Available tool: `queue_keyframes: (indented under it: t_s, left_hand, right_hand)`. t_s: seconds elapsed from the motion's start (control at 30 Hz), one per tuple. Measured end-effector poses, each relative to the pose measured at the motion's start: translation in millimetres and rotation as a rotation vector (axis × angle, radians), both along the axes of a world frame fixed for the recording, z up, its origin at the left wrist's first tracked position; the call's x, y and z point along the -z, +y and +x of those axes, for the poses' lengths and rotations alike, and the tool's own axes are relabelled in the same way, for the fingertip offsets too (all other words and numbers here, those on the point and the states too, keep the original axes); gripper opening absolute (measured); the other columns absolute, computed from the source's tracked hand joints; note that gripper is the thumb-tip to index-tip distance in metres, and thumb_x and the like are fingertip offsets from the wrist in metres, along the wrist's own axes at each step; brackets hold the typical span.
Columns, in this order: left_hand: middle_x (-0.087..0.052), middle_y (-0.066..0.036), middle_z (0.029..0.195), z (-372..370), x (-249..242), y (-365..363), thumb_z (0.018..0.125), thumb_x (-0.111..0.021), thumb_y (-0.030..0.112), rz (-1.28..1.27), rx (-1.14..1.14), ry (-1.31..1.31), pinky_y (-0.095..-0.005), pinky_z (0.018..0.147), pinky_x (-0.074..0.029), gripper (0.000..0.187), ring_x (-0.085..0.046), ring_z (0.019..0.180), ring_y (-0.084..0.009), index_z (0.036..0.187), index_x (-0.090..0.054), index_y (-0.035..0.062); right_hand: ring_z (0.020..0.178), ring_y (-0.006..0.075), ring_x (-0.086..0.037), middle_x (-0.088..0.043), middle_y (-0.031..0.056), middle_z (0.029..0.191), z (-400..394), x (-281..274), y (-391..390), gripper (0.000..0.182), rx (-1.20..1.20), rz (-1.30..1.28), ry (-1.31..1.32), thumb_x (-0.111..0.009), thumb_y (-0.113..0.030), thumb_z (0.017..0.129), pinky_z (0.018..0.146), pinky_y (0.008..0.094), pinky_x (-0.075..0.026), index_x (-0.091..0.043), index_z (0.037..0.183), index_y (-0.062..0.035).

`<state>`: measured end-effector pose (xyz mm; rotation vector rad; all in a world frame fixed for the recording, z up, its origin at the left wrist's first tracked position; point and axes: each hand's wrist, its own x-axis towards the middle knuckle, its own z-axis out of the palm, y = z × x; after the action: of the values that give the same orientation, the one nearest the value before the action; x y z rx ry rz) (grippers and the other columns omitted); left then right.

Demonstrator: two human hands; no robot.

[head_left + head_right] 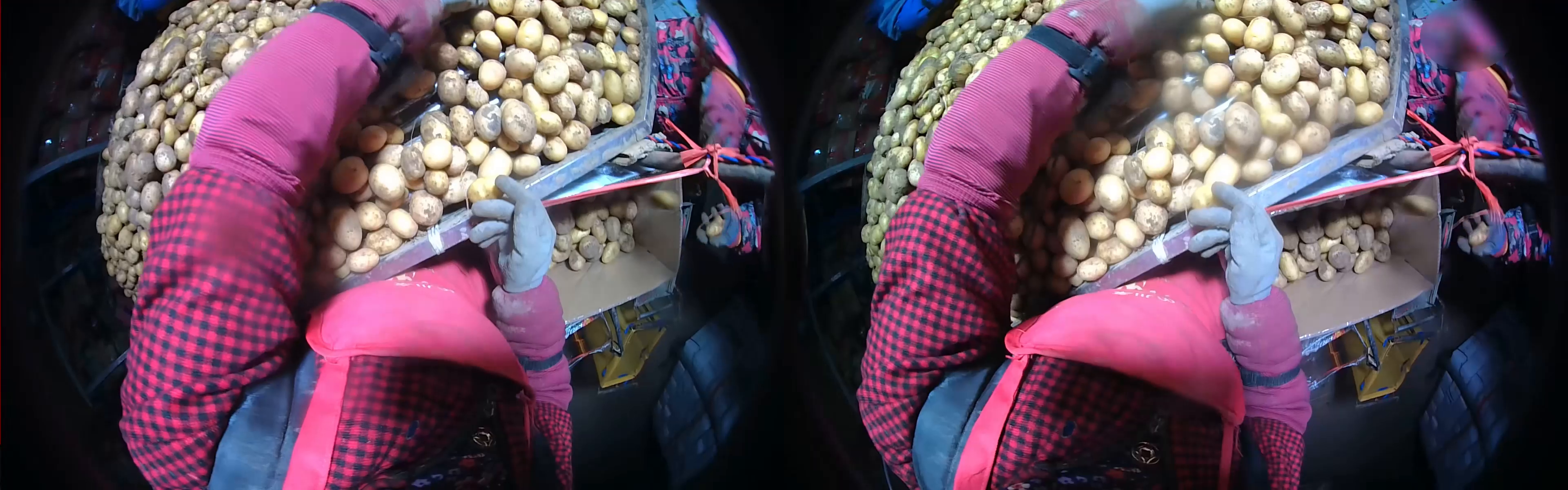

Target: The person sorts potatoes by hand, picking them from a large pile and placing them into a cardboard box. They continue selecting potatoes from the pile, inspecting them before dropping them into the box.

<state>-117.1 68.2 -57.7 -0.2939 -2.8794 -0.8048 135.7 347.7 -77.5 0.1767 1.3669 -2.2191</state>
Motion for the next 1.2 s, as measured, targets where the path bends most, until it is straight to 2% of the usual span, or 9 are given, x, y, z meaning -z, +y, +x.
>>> queue_keyframes:
  t_s: [0.13,0.17,0.23,0.33,0.57,0.6,0.87,0.97,1.2]
  left_hand:
    - [-0.047,-0.024,0.151,69,-56,-23,0.083,-0.080,0.029,0.350,0.212,-0.261,-0.0484,0.116,-0.037,0.084,-0.042,0.142,-0.0409,0.156,-0.042,0.0115]
    - [-0.044,-0.024,0.154,71,-75,-13,0.087,-0.076,0.035,-0.136,0.264,-0.348,-0.0490,0.117,-0.036,0.083,-0.040,0.144,-0.0405,0.160,-0.039,0.0164]
    - [-0.049,-0.023,0.149,111,-47,-26,0.080,-0.083,0.024,-0.185,0.578,0.157,-0.0503,0.100,-0.053,0.072,-0.060,0.123,-0.0426,0.146,-0.055,0.0176]
    - [-0.041,-0.010,0.159,200,-63,-10,0.073,-0.085,0.032,-0.431,0.803,-0.137,-0.0590,0.104,-0.047,0.075,-0.048,0.140,-0.0387,0.143,-0.056,0.0349]
    - [-0.040,-0.010,0.159,196,-20,-1,0.078,-0.081,0.036,-0.450,0.816,-0.038,-0.0579,0.103,-0.045,0.071,-0.043,0.141,-0.0408,0.143,-0.055,0.0388]
    - [-0.041,-0.014,0.158,179,-23,7,0.063,-0.084,0.023,-0.434,0.774,-0.060,-0.0574,0.110,-0.041,0.084,-0.044,0.141,-0.0394,0.142,-0.057,0.0326]
    - [-0.048,-0.009,0.154,107,7,0,0.079,-0.082,0.041,-0.627,0.809,0.404,-0.0540,0.104,-0.045,0.069,-0.054,0.133,-0.0326,0.142,-0.056,0.0383]
    - [-0.048,-0.024,0.151,93,-4,-1,0.091,-0.071,0.040,-0.497,0.590,0.234,-0.0507,0.114,-0.038,0.071,-0.044,0.140,-0.0403,0.154,-0.048,0.0189]
    - [-0.054,-0.020,0.143,43,-55,27,0.093,-0.068,0.038,-0.588,0.271,-0.091,-0.0505,0.109,-0.042,0.058,-0.050,0.132,-0.0384,0.146,-0.055,0.0186]
  right_hand:
    - [0.072,0.0204,-0.072,-0.073,0.0232,0.103,4,4,-2,0.057,0.053,-0.098,-0.026,-0.048,-0.036,0.111,0.063,0.0268,-0.056,-0.046,0.143,0.0111]
    - [0.072,0.0195,-0.071,-0.073,0.0224,0.103,4,1,-2,0.055,0.048,-0.099,-0.030,-0.049,-0.034,0.111,0.064,0.0263,-0.056,-0.046,0.143,0.0106]
    - [0.073,0.0194,-0.071,-0.073,0.0220,0.102,4,1,-1,0.055,0.047,-0.098,-0.022,-0.049,-0.034,0.111,0.064,0.0262,-0.056,-0.046,0.143,0.0106]
    - [0.074,0.0193,-0.071,-0.073,0.0217,0.103,4,1,-2,0.054,0.038,-0.113,-0.008,-0.050,-0.032,0.111,0.064,0.0256,-0.055,-0.046,0.143,0.0104]
    - [0.073,0.0194,-0.070,-0.072,0.0218,0.104,12,9,-2,0.052,0.091,-0.131,-0.019,-0.049,-0.032,0.111,0.065,0.0245,-0.055,-0.049,0.142,0.0102]
    - [0.072,0.0193,-0.070,-0.072,0.0214,0.104,10,11,-3,0.052,0.115,-0.172,-0.028,-0.049,-0.032,0.112,0.065,0.0247,-0.055,-0.049,0.141,0.0100]
    - [0.072,0.0201,-0.072,-0.074,0.0201,0.102,11,6,-7,0.053,0.122,-0.039,0.022,-0.052,-0.035,0.110,0.066,0.0262,-0.057,-0.052,0.141,0.0087]
    - [0.071,0.0194,-0.072,-0.074,0.0196,0.103,12,9,-9,0.053,0.144,-0.075,-0.003,-0.052,-0.035,0.110,0.064,0.0253,-0.056,-0.051,0.141,0.0080]
    - [0.071,0.0187,-0.072,-0.074,0.0194,0.102,13,5,-9,0.054,0.133,-0.010,0.018,-0.052,-0.035,0.110,0.063,0.0238,-0.055,-0.051,0.142,0.0075]
